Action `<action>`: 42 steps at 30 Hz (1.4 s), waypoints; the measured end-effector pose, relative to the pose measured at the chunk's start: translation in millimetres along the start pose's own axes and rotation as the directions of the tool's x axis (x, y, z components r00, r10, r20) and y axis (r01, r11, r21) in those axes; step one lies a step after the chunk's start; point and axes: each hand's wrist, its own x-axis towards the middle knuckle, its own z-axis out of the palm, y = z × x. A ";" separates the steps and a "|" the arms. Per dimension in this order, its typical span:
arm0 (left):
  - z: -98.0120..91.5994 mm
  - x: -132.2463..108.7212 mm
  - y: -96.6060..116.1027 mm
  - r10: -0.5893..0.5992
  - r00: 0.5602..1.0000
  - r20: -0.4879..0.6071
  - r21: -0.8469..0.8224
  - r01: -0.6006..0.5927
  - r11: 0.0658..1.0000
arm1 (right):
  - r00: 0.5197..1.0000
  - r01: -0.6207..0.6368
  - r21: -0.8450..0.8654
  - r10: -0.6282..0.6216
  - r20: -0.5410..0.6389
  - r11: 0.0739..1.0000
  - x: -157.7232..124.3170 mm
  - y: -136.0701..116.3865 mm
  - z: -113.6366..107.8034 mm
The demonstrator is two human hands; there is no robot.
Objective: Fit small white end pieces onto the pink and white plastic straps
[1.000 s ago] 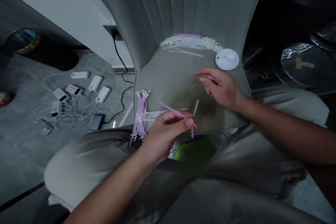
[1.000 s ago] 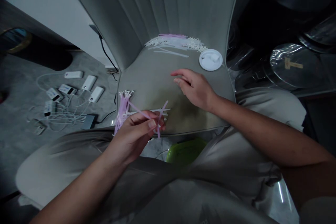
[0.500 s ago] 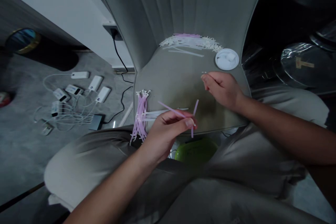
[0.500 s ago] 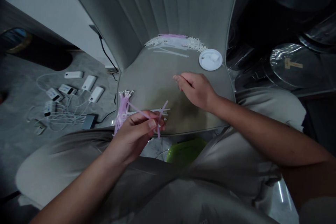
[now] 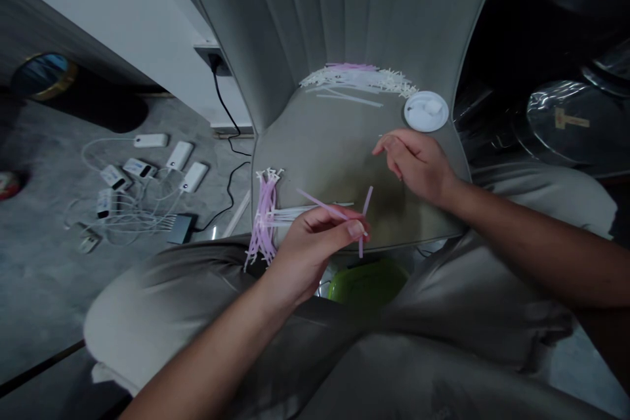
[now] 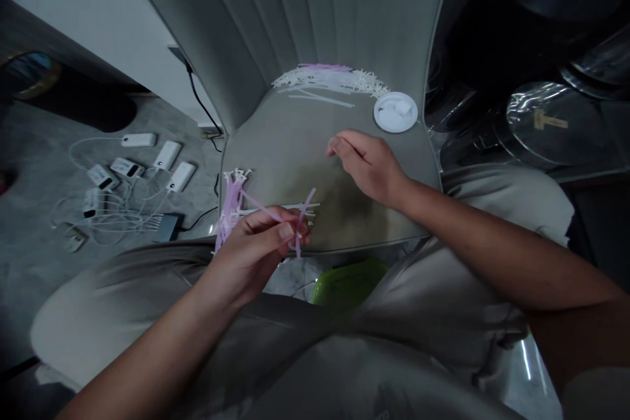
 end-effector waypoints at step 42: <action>-6.9 20.5 -6.6 0.215 0.953 -0.216 0.141 -0.187 0.972 | 0.981 -0.193 0.345 0.170 0.097 0.919 -14.0 -18.5 -3.8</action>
